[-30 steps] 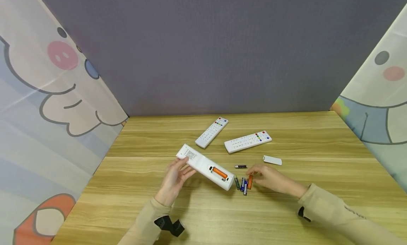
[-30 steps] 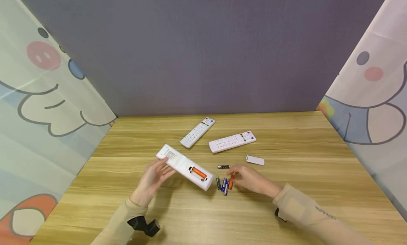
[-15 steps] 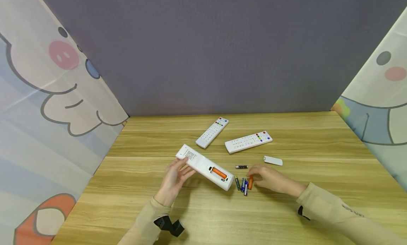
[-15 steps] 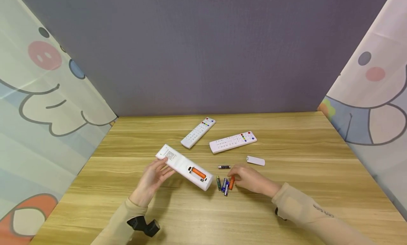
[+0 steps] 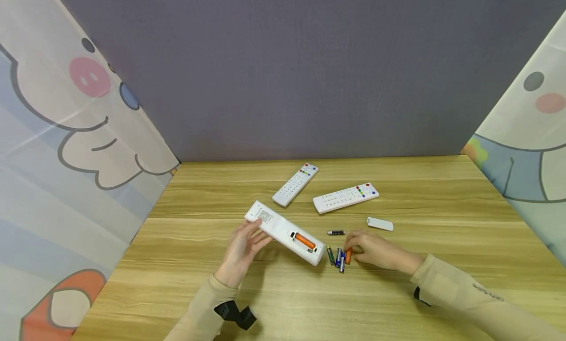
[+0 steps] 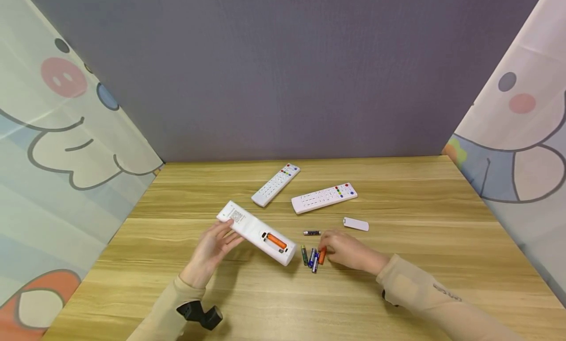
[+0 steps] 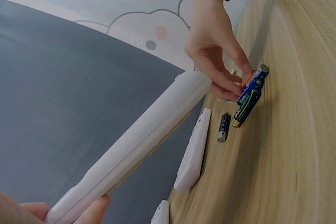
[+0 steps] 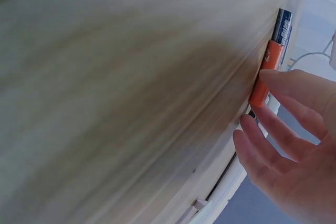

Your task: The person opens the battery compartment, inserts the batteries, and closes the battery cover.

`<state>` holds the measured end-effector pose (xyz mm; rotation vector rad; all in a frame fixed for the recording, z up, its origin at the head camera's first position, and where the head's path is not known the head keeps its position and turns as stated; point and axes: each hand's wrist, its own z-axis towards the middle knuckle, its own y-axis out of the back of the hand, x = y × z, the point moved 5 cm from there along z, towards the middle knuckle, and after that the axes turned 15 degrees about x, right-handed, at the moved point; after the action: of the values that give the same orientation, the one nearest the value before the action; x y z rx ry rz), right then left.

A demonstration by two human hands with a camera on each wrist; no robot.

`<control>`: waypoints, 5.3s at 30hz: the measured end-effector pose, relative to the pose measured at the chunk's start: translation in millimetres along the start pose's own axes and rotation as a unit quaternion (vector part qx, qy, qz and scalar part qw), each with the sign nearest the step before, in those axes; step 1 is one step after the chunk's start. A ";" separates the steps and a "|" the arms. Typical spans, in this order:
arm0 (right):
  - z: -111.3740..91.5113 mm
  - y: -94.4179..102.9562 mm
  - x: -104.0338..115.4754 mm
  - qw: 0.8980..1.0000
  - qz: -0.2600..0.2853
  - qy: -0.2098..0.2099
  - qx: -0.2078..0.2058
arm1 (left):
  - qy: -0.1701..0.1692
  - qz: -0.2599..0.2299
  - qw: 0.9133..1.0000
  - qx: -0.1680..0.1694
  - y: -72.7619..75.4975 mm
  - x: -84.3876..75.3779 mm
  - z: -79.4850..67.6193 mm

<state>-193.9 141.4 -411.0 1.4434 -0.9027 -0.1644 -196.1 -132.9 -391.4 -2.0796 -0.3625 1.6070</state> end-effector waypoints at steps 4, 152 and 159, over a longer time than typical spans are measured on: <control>0.7 -1.0 0.6 1.000 -0.017 -0.002 -0.004 | -0.001 -0.002 1.000 0.001 0.1 -0.1 0.1; 24.0 28.3 60.7 0.965 0.163 0.057 -0.195 | 0.000 -0.032 0.999 0.032 -25.6 6.8 4.2; 21.8 20.6 62.4 0.976 0.143 0.061 -0.155 | 0.000 -0.033 0.999 0.031 -24.6 6.3 4.3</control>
<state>-173.9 90.5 -368.6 1.0116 -0.9278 0.0001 -196.5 -108.0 -384.6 -1.9991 -0.3726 1.5608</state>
